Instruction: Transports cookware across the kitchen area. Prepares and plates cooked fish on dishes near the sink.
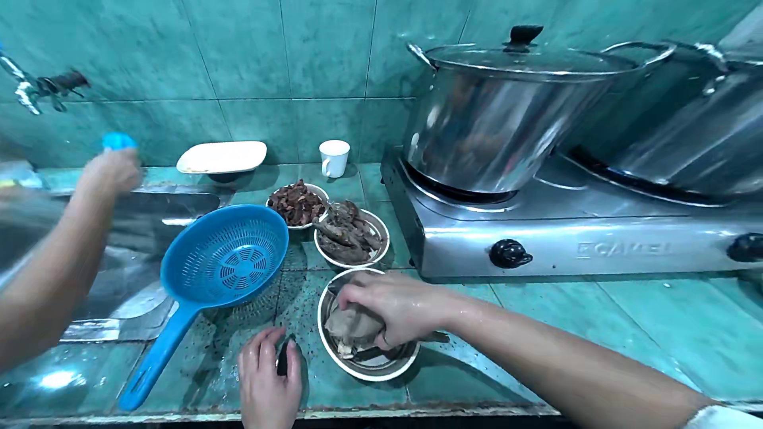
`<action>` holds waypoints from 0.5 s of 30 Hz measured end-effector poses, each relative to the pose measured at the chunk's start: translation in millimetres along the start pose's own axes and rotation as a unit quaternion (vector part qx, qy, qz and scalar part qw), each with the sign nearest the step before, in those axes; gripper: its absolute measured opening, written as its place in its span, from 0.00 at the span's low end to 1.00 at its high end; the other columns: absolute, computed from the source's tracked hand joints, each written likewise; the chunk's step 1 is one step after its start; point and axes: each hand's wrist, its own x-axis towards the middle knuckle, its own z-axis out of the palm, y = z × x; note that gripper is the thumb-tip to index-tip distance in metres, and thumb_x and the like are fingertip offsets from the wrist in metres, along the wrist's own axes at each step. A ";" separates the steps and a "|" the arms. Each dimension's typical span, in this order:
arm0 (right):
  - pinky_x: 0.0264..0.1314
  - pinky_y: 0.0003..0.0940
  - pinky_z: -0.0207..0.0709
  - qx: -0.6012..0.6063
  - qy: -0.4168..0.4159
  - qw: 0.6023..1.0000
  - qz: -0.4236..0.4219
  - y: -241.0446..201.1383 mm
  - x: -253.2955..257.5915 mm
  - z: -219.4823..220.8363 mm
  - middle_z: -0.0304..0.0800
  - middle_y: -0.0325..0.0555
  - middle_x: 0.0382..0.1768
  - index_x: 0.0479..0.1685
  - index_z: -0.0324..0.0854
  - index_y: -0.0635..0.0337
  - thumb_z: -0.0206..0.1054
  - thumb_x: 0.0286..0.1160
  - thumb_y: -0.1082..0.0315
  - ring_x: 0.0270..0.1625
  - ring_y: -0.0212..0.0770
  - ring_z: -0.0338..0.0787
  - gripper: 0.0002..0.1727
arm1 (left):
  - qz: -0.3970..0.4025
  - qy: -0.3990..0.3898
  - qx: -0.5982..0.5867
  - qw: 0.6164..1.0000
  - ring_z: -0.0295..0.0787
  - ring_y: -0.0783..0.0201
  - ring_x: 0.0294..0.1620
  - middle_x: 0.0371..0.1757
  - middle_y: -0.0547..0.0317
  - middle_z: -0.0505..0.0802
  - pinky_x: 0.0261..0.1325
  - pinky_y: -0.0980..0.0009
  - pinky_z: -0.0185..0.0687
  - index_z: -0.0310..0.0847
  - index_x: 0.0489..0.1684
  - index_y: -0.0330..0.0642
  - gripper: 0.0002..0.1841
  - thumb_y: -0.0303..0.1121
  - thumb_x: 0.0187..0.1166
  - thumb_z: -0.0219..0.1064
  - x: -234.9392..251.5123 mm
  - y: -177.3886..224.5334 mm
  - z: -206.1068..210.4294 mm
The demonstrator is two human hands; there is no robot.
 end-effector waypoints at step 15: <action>0.64 0.64 0.78 -0.036 0.167 0.961 0.218 32.0 101.6 -58.1 0.88 0.63 0.61 0.58 0.85 0.66 0.66 0.84 0.58 0.66 0.63 0.87 0.18 | -0.017 -0.032 -0.001 0.999 0.87 0.30 0.60 0.54 0.32 0.92 0.66 0.41 0.80 0.91 0.44 0.29 0.14 0.32 0.75 0.65 2.5 2.3 -3.9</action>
